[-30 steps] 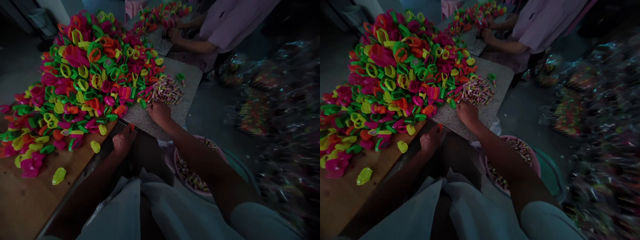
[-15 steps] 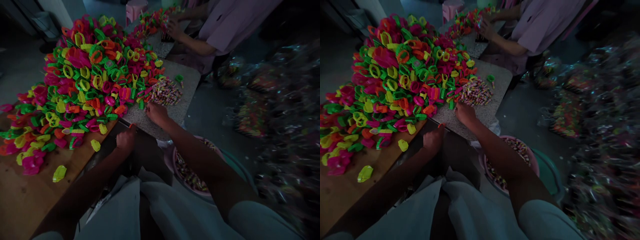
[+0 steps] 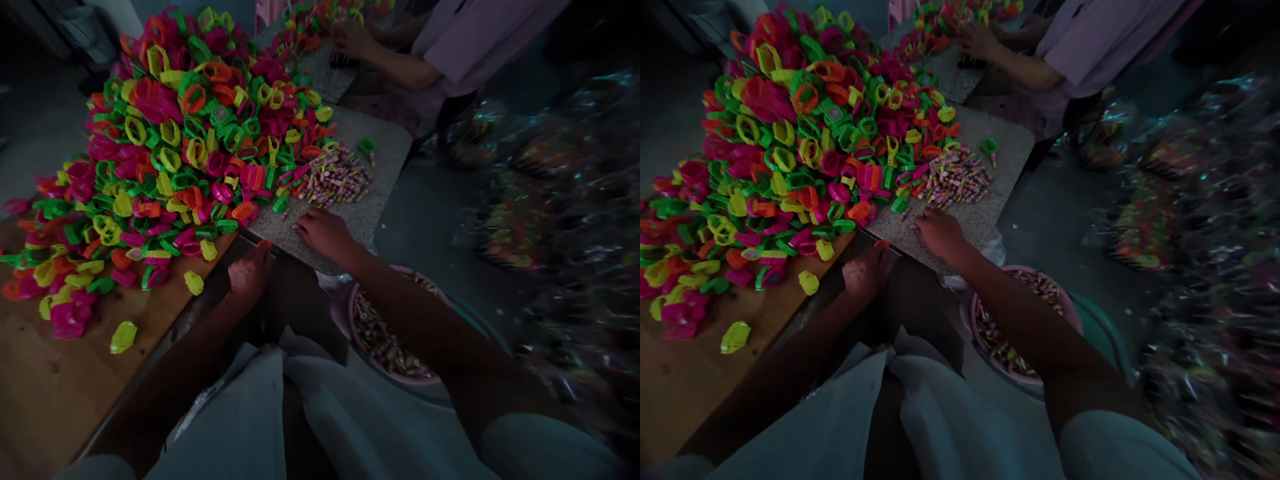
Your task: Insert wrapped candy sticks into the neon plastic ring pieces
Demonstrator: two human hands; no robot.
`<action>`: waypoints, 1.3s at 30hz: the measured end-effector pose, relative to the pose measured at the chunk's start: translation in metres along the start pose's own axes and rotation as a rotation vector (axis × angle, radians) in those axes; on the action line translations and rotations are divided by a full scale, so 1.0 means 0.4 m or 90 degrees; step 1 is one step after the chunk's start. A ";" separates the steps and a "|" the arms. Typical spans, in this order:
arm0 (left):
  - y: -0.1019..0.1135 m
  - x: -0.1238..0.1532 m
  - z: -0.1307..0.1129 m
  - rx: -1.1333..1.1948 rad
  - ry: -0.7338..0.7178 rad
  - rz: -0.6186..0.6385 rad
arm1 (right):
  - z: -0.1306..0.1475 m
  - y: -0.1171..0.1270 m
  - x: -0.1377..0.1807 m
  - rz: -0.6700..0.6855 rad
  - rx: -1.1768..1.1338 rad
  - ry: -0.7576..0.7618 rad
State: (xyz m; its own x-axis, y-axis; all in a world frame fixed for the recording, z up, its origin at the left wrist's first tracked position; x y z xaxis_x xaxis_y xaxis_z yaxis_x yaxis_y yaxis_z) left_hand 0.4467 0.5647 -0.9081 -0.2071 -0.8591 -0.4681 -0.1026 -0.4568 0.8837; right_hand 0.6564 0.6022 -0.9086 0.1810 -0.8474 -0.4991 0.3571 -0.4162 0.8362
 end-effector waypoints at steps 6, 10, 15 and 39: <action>-0.012 0.003 -0.025 -0.026 0.039 0.032 | 0.028 -0.031 -0.005 -0.016 -0.100 0.043; -0.007 -0.001 -0.044 -0.061 0.044 0.070 | 0.062 -0.042 -0.008 -0.018 -0.264 0.091; 0.005 0.000 -0.056 -0.059 0.025 0.098 | 0.069 -0.044 -0.008 -0.018 -0.331 0.123; 0.007 -0.001 -0.045 -0.043 0.002 0.110 | 0.067 -0.065 -0.009 0.016 -0.225 0.320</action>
State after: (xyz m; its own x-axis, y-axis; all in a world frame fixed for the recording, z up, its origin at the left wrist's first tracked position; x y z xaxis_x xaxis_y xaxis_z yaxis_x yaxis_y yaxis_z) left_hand 0.4639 0.5594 -0.9055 -0.2123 -0.9268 -0.3097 -0.0005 -0.3168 0.9485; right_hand 0.6221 0.6072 -0.9223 0.5726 -0.5609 -0.5979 0.6138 -0.1902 0.7662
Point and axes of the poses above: each hand's wrist, its own x-axis away from the middle knuckle, its own y-axis out of the back of the hand, z = x × y, the point moved 5 cm from there along -x, towards the middle knuckle, and after that the axes turned 14 degrees about -z, right-handed, at the moved point
